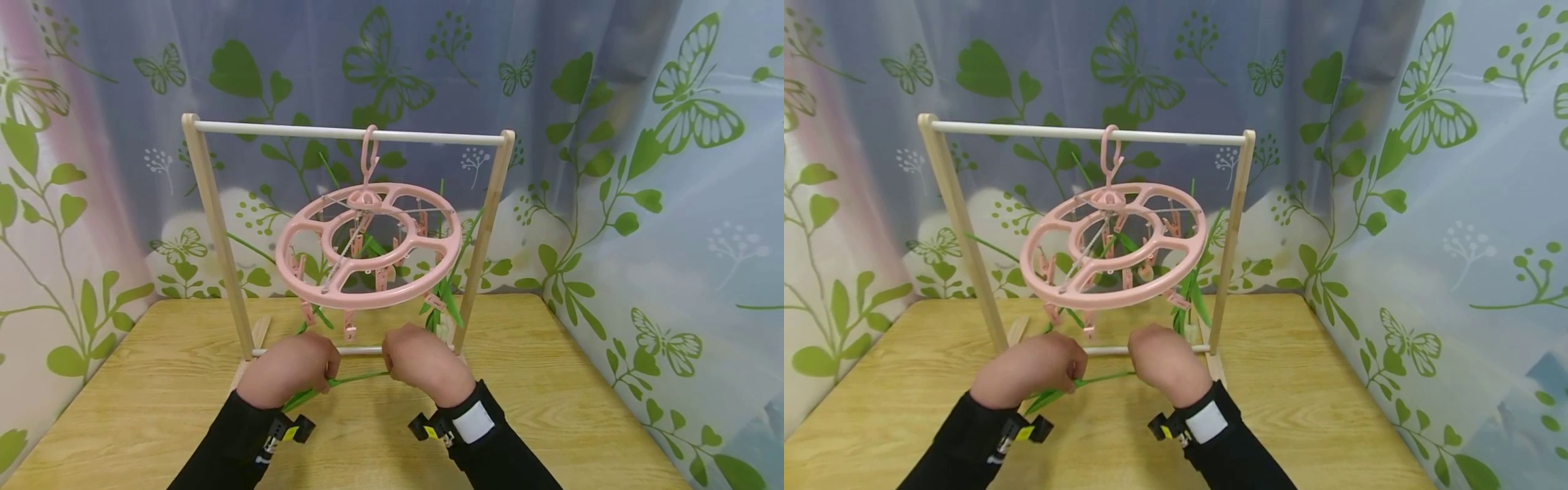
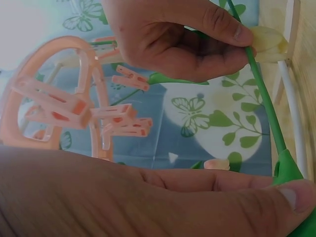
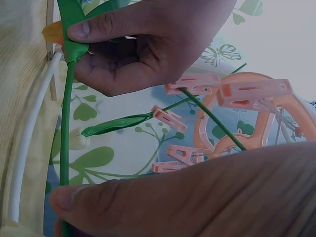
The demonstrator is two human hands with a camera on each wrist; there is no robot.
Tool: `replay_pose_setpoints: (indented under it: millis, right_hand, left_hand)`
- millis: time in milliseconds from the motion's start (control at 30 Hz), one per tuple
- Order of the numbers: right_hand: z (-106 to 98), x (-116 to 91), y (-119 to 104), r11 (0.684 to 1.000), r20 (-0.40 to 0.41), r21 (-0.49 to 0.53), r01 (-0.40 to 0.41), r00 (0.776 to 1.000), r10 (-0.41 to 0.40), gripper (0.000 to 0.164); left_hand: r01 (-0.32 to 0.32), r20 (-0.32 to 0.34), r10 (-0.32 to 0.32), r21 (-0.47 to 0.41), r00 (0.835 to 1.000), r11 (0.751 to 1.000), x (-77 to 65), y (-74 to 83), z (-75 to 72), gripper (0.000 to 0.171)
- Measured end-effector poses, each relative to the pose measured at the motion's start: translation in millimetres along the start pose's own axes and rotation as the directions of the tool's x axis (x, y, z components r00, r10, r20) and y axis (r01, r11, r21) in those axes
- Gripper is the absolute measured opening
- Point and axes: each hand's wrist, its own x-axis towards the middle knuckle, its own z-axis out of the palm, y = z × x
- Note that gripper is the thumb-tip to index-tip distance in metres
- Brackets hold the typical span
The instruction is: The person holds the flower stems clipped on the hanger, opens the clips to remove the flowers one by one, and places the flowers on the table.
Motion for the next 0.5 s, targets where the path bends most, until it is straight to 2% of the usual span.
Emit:
replay_pose_setpoints:
  millis: [167, 367, 500]
  right_hand:
    - [2.9, 2.1, -1.1, 0.999, 0.037, 0.002, -0.034, 0.999, 0.034, 0.034]
    - [5.4, 3.9, -1.1, 0.999, 0.038, -0.036, -0.035, 0.999, 0.037, 0.039]
    - [7.3, 6.3, -2.2, 0.996, 0.074, -0.035, -0.08, 0.994, 0.083, 0.039]
  left_hand:
    - [-0.009, -0.016, 0.009, 0.001, 1.0, 1.0, -2.3, -1.1, 4.2, 0.059]
    - [-0.029, -0.042, 0.029, 0.016, 0.999, 0.999, -2.6, -2.1, 6.7, 0.057]
    - [-0.013, -0.037, 0.014, 0.029, 0.999, 1.0, -1.3, -3.0, 8.8, 0.055]
